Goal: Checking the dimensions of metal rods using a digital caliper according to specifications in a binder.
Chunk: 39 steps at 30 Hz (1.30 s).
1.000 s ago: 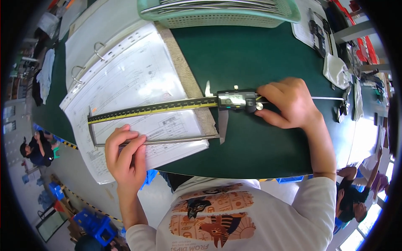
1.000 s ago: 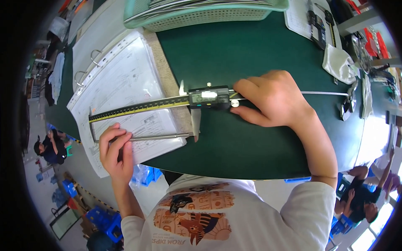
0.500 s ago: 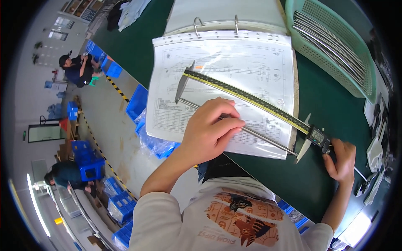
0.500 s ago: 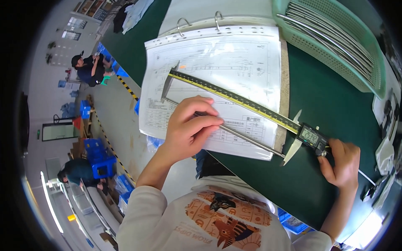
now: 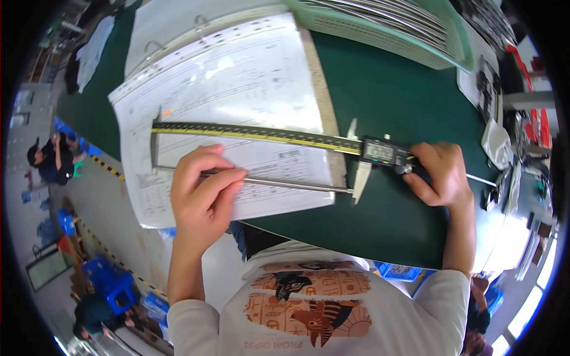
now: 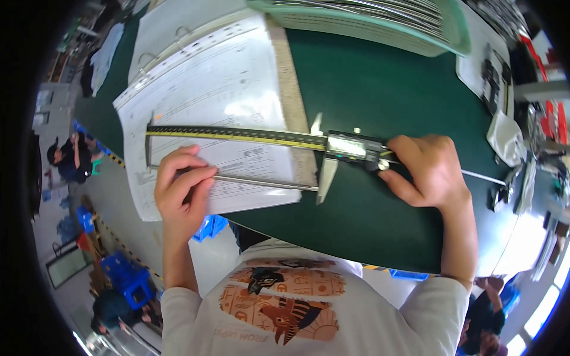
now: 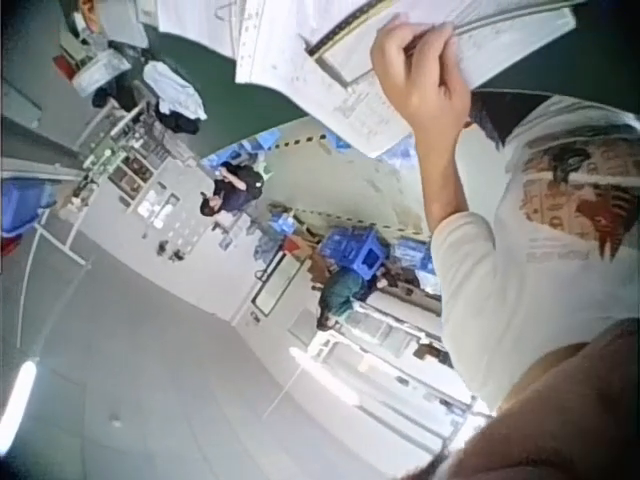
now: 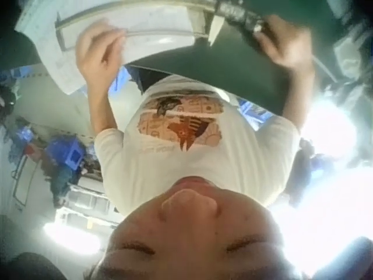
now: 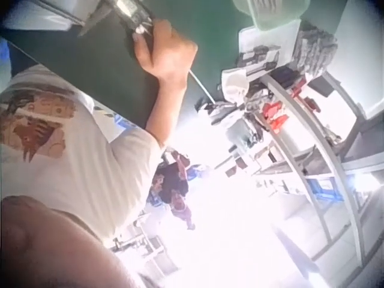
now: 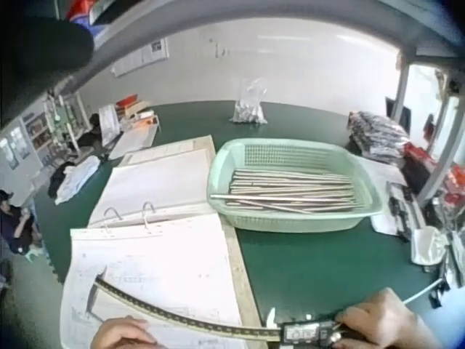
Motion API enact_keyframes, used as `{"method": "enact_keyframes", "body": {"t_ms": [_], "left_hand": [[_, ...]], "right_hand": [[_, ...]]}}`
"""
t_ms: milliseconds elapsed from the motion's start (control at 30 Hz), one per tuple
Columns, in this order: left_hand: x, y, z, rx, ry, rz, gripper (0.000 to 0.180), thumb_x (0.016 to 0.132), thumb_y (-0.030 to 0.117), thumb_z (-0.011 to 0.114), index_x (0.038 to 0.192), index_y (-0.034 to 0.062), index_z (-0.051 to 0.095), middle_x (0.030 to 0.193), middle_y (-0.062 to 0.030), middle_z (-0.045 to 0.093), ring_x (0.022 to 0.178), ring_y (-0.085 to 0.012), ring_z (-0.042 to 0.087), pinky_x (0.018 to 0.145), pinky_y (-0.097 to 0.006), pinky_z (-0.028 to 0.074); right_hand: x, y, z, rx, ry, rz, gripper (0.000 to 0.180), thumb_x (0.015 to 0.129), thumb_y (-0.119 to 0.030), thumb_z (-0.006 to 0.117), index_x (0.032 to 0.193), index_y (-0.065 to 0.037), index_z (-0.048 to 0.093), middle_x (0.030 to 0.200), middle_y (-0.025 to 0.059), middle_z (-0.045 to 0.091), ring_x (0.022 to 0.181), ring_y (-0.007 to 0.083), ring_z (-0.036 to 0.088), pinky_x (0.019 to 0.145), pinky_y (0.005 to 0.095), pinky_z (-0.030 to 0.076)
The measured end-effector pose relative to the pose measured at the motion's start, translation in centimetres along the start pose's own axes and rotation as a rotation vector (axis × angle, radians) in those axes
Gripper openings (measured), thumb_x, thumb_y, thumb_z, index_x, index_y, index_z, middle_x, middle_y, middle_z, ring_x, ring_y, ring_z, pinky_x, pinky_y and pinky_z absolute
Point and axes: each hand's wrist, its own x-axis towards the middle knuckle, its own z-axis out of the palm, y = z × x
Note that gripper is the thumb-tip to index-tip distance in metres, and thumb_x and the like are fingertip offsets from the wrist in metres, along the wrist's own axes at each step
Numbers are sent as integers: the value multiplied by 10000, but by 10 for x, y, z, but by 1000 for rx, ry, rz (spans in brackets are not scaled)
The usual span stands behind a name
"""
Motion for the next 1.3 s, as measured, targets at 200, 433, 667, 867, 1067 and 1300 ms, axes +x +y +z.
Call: {"method": "enact_keyframes", "body": {"t_ms": [200,433,667,867,1067,1300], "left_hand": [[-1,2,1,5,-22,-13,161,686,-21,714,832,38,681,885,-77,580,961,-292,575,838,-399,481],[-5,3,0,36,-42,-13,162,712,-9,665,870,25,682,920,-104,586,978,-312,573,906,-453,443],[-7,3,-2,92,-67,23,199,729,21,624,920,7,677,966,-123,583,1013,-331,565,951,-484,412],[-6,2,-1,103,-62,20,205,736,28,616,932,8,675,980,-124,584,1020,-334,561,963,-498,400],[-5,4,-3,110,-63,29,203,741,31,616,934,8,675,980,-125,584,1020,-335,560,963,-497,401],[-5,-1,-2,116,-53,47,185,729,24,627,908,10,672,973,-120,584,1005,-337,562,935,-483,417]], "right_hand": [[-2,0,-2,-13,12,8,332,781,-359,664,785,-54,531,576,93,513,496,315,511,462,392,379],[-4,2,0,32,-2,17,333,788,-384,669,772,-80,534,546,76,504,490,301,518,447,388,377],[-5,0,3,37,29,18,317,788,-374,670,800,-81,550,559,67,509,498,287,540,445,387,396],[-3,-1,1,35,36,17,333,722,-354,691,824,-66,560,581,76,520,510,294,546,452,386,410],[-2,0,2,41,56,8,354,713,-364,698,838,-63,562,587,78,523,506,294,543,451,386,408],[-1,-2,2,-46,44,-19,357,734,-365,681,883,-59,572,584,75,524,508,289,548,451,386,409]]}}
